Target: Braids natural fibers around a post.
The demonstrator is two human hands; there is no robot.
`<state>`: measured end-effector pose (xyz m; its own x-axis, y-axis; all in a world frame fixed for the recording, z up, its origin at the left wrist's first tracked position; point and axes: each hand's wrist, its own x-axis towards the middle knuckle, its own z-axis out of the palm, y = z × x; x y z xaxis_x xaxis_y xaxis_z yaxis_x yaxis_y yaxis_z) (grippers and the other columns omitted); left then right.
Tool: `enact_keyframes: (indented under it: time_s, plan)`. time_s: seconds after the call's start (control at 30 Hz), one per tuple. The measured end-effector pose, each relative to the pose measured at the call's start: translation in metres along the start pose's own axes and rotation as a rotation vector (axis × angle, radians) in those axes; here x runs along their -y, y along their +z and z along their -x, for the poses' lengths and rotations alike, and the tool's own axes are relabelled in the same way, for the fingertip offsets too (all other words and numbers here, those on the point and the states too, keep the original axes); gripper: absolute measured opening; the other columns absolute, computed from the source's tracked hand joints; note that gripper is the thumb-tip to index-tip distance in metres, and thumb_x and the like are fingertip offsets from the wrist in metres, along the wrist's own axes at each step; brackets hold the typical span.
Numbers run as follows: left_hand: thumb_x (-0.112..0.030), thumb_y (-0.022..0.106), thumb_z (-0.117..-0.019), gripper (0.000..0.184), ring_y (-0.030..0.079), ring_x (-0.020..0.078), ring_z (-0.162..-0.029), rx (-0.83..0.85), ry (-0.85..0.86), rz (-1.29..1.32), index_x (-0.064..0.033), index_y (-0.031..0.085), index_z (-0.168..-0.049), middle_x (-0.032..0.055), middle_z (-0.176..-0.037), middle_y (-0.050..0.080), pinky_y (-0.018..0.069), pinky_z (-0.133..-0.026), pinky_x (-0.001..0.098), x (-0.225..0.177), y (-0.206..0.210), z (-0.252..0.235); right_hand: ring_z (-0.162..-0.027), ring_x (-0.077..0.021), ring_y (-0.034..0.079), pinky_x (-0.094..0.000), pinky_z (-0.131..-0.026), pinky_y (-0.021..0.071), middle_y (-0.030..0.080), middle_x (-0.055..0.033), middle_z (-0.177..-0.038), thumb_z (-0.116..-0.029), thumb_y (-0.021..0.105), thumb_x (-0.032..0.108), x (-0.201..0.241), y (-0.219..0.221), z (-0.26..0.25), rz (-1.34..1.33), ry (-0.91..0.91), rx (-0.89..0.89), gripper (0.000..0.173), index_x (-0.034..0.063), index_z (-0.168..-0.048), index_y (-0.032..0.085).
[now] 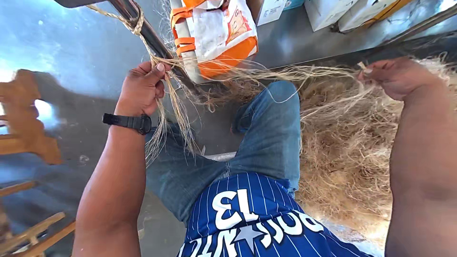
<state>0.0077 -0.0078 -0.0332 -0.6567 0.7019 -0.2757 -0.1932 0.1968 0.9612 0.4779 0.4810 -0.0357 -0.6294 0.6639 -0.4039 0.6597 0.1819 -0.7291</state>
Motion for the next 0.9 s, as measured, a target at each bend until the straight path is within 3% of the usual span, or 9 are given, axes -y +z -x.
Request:
enact_keyframes:
  time_s: [0.1,0.23,0.4,0.47,0.57,0.7,0.77,0.83,0.9]
  plan:
    - [-0.024,0.056,-0.1069,0.016,0.045,0.0005,-0.053,0.0,-0.013,-0.01,-0.0145,0.066,-0.115,-0.0067,-0.085,0.063,0.0404,-0.048,0.015,-0.003,0.002,0.002,-0.104,-0.0088,0.064,-0.036,-0.098,0.0513,0.069,-0.0026,-0.118,-0.1027,0.059,0.028,0.011,0.006,-0.007,0.089,-0.031,-0.032,0.027,0.0101,-0.121,0.069]
    - [-0.024,0.056,-0.1071,0.016,0.044,0.001,-0.052,0.007,-0.016,-0.013,-0.0141,0.066,-0.114,-0.0066,-0.084,0.063,0.04,-0.047,0.0155,-0.002,0.0,0.0,-0.109,-0.0092,0.063,-0.0372,-0.1,0.0502,0.068,-0.0045,-0.124,-0.1036,0.057,0.03,0.06,0.037,-0.001,0.159,-0.152,-0.021,0.033,0.0126,-0.13,0.067]
    - [-0.024,0.056,-0.107,0.017,0.043,0.0013,-0.052,0.002,-0.026,-0.047,-0.0138,0.066,-0.116,-0.006,-0.086,0.063,0.0388,-0.047,0.0161,-0.001,0.002,-0.004,-0.125,-0.0149,0.059,-0.0368,-0.106,0.0493,0.06,-0.0071,-0.14,-0.1039,0.055,0.028,0.152,0.11,0.011,0.225,-0.564,0.12,0.028,0.0074,-0.11,0.072]
    - [-0.024,0.056,-0.1066,0.016,0.044,0.0016,-0.052,-0.007,-0.024,-0.043,-0.0133,0.066,-0.115,-0.0053,-0.087,0.064,0.0396,-0.047,0.0162,-0.003,0.003,-0.005,-0.129,-0.0222,0.057,-0.0444,-0.11,0.046,0.059,-0.011,-0.14,-0.1056,0.051,0.026,0.203,0.145,0.027,0.379,-0.69,0.188,0.03,0.0075,-0.111,0.074]
    - [-0.023,0.056,-0.1069,0.016,0.044,0.0017,-0.052,-0.007,-0.04,-0.052,-0.0117,0.065,-0.113,-0.0043,-0.088,0.064,0.0386,-0.046,0.0161,-0.009,0.005,-0.002,-0.124,-0.0274,0.059,-0.0529,-0.105,0.0463,0.064,-0.011,-0.131,-0.1058,0.047,0.028,0.266,0.199,0.04,0.562,-0.849,0.313,0.032,0.011,-0.108,0.075]
    - [-0.021,0.055,-0.1068,0.013,0.044,0.0019,-0.052,0.017,-0.028,-0.061,-0.0124,0.065,-0.109,-0.0053,-0.085,0.064,0.0387,-0.047,0.0163,-0.015,0.005,-0.001,-0.134,-0.0201,0.053,-0.0411,-0.113,0.0428,0.056,-0.0104,-0.145,-0.1061,0.051,0.027,0.323,0.278,0.006,0.386,-0.902,0.488,0.03,0.009,-0.114,0.074]
    - [-0.021,0.057,-0.106,0.011,0.044,0.0016,-0.052,0.013,-0.016,-0.057,-0.0135,0.065,-0.105,-0.0063,-0.083,0.064,0.0379,-0.046,0.0164,-0.014,0.007,0.0,-0.112,-0.0052,0.062,-0.0271,-0.097,0.0509,0.068,0.0,-0.124,-0.1053,0.056,0.025,0.329,0.315,-0.024,0.131,-0.828,0.605,0.021,0.0124,-0.104,0.073]
    - [-0.021,0.058,-0.1056,0.011,0.043,0.0011,-0.051,0.006,-0.005,-0.06,-0.0127,0.065,-0.104,-0.0061,-0.081,0.064,0.0373,-0.046,0.016,-0.014,0.007,0.0,-0.086,-0.0045,0.062,-0.0253,-0.079,0.0519,0.068,0.0016,-0.095,-0.1064,0.055,0.019,0.33,0.337,-0.041,-0.059,-0.712,0.732,0.02,0.0081,-0.102,0.071]
    - [-0.022,0.058,-0.106,0.013,0.044,0.0011,-0.051,0.004,-0.016,-0.071,-0.0121,0.066,-0.106,-0.006,-0.083,0.065,0.0375,-0.046,0.0158,-0.015,0.005,0.001,-0.08,-0.0094,0.065,-0.0291,-0.077,0.0589,0.066,-0.001,-0.09,-0.1083,0.05,0.015,0.326,0.34,-0.045,-0.163,-0.613,0.812,0.021,0.0039,-0.104,0.067]
